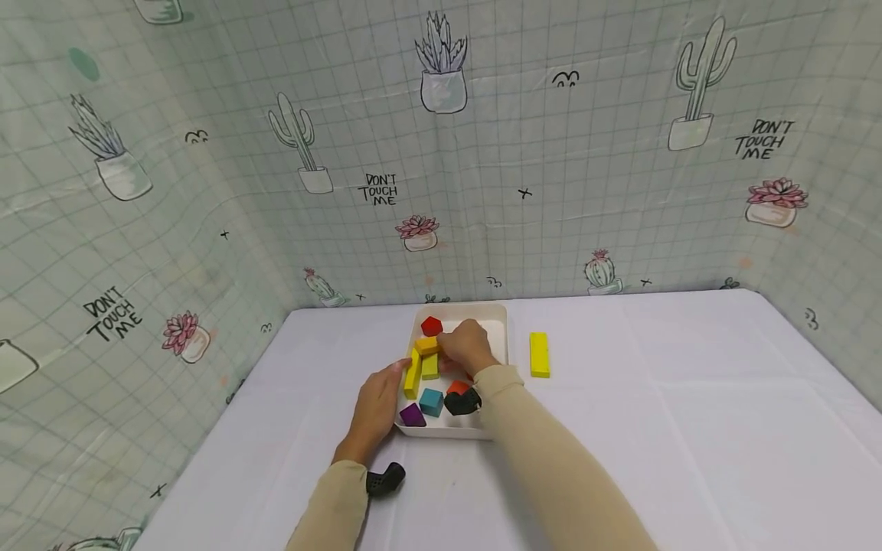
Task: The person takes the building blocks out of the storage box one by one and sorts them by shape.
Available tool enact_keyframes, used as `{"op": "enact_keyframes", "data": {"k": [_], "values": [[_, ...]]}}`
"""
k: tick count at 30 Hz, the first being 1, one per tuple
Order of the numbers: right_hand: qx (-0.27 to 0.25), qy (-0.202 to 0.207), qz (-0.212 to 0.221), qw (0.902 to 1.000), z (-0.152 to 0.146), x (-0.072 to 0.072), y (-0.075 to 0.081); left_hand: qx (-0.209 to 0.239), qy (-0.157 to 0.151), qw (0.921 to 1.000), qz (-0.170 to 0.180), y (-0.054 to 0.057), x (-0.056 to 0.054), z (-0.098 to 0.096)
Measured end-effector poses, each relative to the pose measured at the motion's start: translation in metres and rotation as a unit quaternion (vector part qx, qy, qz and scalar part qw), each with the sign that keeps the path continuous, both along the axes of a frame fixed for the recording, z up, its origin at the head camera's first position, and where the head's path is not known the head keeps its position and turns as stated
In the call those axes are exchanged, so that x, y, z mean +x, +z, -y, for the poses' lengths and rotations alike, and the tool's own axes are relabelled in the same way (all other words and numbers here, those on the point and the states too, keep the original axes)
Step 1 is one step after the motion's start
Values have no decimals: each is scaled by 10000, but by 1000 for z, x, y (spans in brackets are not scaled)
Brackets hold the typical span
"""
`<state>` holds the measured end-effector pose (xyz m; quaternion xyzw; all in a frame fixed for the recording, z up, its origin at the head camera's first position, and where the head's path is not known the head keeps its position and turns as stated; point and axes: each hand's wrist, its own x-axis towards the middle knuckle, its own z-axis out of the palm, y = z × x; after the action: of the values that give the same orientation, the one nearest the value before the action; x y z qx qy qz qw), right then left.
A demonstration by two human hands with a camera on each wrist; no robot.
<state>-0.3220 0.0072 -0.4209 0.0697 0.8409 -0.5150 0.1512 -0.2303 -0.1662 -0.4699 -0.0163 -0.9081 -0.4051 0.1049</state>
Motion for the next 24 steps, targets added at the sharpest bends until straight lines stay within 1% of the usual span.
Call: {"op": "enact_keyframes", "data": {"k": [4, 9, 15, 24], "values": [[18, -203, 26, 9998, 4, -3, -2, -13, 40, 10000, 23, -1, -1, -1], [142, -409, 1, 9991, 8, -9, -6, -90, 55, 9999, -120, -3, -2, 0], [186, -393, 3, 9991, 10, -11, -7, -48, 67, 9999, -71, -2, -1, -1], [133, -275, -82, 9995, 12, -9, -6, -51, 151, 9999, 50, -1, -2, -2]]}}
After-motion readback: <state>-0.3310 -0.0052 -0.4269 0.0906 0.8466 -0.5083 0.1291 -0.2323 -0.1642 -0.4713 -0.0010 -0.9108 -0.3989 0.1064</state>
